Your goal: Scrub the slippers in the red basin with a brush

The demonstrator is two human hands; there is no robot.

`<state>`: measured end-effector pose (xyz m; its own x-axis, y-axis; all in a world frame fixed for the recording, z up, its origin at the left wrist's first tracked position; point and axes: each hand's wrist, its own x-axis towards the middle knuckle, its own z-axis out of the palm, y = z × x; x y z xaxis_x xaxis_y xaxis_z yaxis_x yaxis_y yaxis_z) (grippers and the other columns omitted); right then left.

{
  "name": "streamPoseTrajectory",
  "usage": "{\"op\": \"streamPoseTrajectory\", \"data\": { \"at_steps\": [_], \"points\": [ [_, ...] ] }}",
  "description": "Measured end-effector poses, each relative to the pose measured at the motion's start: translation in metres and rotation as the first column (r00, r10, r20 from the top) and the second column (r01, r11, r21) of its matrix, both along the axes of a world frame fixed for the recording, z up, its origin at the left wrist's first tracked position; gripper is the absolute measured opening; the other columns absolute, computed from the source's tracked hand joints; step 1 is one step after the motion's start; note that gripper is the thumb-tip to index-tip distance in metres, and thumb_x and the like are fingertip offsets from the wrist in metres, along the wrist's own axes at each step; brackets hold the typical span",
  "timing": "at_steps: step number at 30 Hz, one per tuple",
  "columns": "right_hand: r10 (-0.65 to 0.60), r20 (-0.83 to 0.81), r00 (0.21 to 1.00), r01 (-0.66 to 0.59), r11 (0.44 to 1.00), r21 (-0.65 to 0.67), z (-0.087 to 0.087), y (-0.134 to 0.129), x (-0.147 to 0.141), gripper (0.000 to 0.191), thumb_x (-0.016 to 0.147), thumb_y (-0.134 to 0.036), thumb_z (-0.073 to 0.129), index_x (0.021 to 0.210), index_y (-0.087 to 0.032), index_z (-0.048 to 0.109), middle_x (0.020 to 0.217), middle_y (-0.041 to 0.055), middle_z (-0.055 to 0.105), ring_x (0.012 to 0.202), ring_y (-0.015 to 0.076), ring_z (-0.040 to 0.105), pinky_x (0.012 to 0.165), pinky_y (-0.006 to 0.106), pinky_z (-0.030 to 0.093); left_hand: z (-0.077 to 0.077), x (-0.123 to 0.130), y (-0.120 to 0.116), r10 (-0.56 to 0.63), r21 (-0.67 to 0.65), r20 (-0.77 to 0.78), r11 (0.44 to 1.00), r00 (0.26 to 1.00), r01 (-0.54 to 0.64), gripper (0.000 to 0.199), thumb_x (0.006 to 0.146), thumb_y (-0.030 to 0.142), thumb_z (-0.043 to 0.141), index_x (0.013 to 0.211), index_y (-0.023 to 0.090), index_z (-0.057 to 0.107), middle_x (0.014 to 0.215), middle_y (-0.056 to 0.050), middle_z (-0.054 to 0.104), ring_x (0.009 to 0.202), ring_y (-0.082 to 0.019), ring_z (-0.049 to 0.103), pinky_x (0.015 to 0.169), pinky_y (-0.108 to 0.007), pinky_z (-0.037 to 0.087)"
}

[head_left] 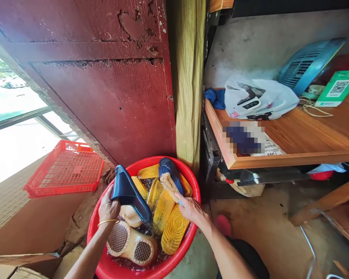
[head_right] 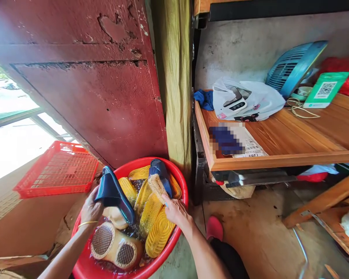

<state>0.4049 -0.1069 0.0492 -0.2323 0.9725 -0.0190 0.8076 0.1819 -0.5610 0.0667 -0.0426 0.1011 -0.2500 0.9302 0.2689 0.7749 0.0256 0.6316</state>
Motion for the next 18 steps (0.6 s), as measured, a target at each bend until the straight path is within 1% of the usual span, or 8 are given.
{"op": "streamPoseTrajectory", "data": {
  "at_steps": [3,5,6,8,10,12,15,18],
  "points": [
    [0.003,-0.008,1.000,-0.003,1.000,-0.030,0.001,-0.001,0.001,0.067,0.091,-0.017,0.049,0.156,-0.026,0.038,0.126,0.0082,0.072,0.113,0.0211,0.069,0.098,0.030,0.050,0.000,-0.018,-0.003,0.113,-0.112,-0.272,0.983,0.956,-0.148,0.068,0.085,0.026,0.041,0.151,0.010,0.042,0.154,-0.021,0.044,0.144,-0.037,0.041,0.113,-0.051,0.041],
    [-0.012,-0.019,1.000,0.011,0.999,-0.047,0.000,-0.001,0.002,0.067,0.090,-0.017,0.050,0.156,-0.026,0.039,0.125,0.0076,0.073,0.113,0.0212,0.069,0.099,0.030,0.049,-0.002,-0.025,-0.003,0.095,-0.150,-0.423,0.973,0.901,-0.173,0.073,0.084,0.027,0.044,0.153,0.002,0.036,0.158,-0.029,0.033,0.146,-0.045,0.035,0.114,-0.058,0.038],
    [-0.023,-0.024,0.999,0.022,0.998,-0.054,0.000,-0.001,0.003,0.067,0.090,-0.017,0.050,0.155,-0.027,0.040,0.124,0.0073,0.074,0.112,0.0212,0.069,0.099,0.030,0.049,-0.002,-0.026,0.000,0.049,-0.140,-0.484,0.981,0.874,-0.133,0.075,0.084,0.028,0.045,0.153,-0.001,0.035,0.160,-0.031,0.029,0.147,-0.047,0.032,0.114,-0.060,0.035],
    [-0.030,-0.042,0.999,0.028,0.998,-0.057,0.000,0.000,0.003,0.067,0.090,-0.017,0.050,0.155,-0.028,0.041,0.124,0.0071,0.074,0.112,0.0214,0.069,0.098,0.029,0.049,0.000,-0.020,0.014,-0.130,-0.123,-0.561,0.990,0.818,0.073,0.076,0.084,0.030,0.047,0.153,0.001,0.036,0.162,-0.026,0.031,0.151,-0.043,0.026,0.119,-0.057,0.029],
    [-0.019,-0.065,0.998,0.016,0.998,-0.054,0.000,0.000,0.003,0.067,0.091,-0.019,0.049,0.156,-0.027,0.039,0.124,0.0078,0.073,0.112,0.0215,0.069,0.098,0.030,0.049,0.003,-0.003,0.041,-0.388,-0.193,-0.556,0.921,0.735,0.339,0.069,0.087,0.032,0.045,0.152,0.011,0.041,0.158,-0.014,0.044,0.150,-0.030,0.034,0.122,-0.044,0.030],
    [-0.015,-0.073,0.997,0.011,0.998,-0.054,0.000,0.001,0.002,0.067,0.092,-0.020,0.048,0.157,-0.026,0.036,0.124,0.0086,0.073,0.111,0.0218,0.069,0.098,0.030,0.049,0.002,0.023,0.078,-0.543,-0.334,-0.488,0.840,0.683,0.428,0.058,0.095,0.035,0.036,0.150,0.020,0.046,0.147,-0.007,0.060,0.137,-0.022,0.053,0.115,-0.034,0.040],
    [-0.043,-0.030,0.999,0.041,0.998,-0.052,-0.001,0.002,-0.004,0.067,0.092,-0.021,0.047,0.158,-0.028,0.034,0.123,0.0084,0.073,0.108,0.0221,0.070,0.095,0.030,0.051,-0.010,0.062,0.135,-0.505,-0.469,-0.532,0.844,0.680,0.259,0.053,0.097,0.031,0.034,0.147,0.022,0.051,0.137,-0.011,0.067,0.125,-0.025,0.063,0.104,-0.037,0.049],
    [-0.036,0.048,0.998,0.038,0.998,-0.045,-0.008,0.000,-0.009,0.068,0.091,-0.019,0.048,0.157,-0.031,0.035,0.119,0.0080,0.074,0.105,0.0228,0.071,0.093,0.030,0.051,-0.037,0.084,0.170,-0.498,-0.504,-0.548,0.838,0.672,0.210,0.063,0.086,0.023,0.053,0.148,0.014,0.048,0.145,-0.022,0.058,0.130,-0.035,0.058,0.103,-0.048,0.047]
  ]
}}
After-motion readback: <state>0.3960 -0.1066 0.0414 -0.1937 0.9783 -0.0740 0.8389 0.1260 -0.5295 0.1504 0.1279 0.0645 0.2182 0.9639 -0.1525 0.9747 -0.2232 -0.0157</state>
